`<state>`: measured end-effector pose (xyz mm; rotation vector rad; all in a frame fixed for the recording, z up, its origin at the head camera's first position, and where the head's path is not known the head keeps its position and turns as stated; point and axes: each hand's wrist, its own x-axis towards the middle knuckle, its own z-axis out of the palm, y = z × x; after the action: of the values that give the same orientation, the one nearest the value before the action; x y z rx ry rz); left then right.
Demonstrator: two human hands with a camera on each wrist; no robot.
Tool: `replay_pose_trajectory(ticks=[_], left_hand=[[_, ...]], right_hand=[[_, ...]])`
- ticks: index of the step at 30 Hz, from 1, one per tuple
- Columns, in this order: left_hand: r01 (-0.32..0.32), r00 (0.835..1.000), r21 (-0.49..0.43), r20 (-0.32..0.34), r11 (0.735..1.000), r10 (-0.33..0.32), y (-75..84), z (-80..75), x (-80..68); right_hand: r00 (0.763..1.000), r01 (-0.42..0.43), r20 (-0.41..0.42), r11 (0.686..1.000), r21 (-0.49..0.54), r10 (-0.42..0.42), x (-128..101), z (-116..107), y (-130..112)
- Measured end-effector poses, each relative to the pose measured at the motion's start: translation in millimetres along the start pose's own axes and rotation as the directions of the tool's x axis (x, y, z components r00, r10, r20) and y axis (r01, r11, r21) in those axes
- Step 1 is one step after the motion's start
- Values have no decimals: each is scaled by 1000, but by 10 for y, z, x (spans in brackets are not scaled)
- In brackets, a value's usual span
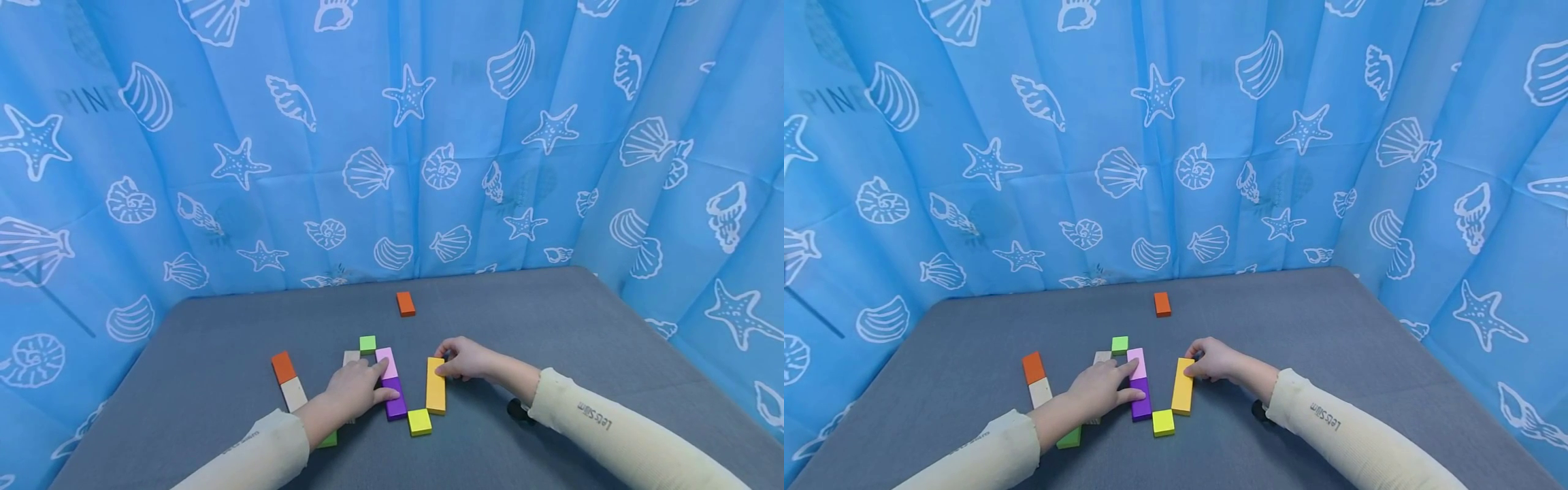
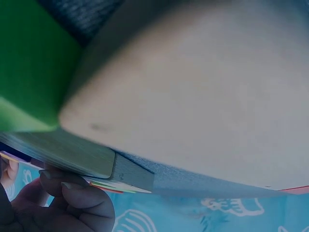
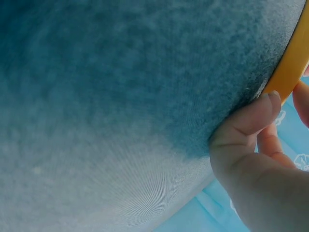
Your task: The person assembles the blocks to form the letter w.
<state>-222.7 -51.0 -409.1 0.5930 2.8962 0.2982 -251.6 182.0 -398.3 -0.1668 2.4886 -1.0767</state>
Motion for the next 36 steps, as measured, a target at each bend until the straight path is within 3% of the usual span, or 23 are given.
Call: replay_pose_trajectory(ticks=[9, 15, 20, 36], left_hand=[[12, 1000, -7, 2, 1000, -12, -9, 19, 8], [27, 1000, -8, 7, 1000, -26, -13, 19, 13], [25, 1000, 1, 9, 1000, -25, -17, 19, 20], [19, 1000, 25, 10, 1000, -19, -11, 7, 23]], right_hand=[[1000, -19, 18, 999, 49, 18, 80, -73, 11], [998, -31, -57, 991, 127, 38, 375, -244, 9], [997, 10, -73, 988, 152, 1, 651, -380, 18], [989, 141, -32, 987, -76, -144, 1299, -469, -67]])
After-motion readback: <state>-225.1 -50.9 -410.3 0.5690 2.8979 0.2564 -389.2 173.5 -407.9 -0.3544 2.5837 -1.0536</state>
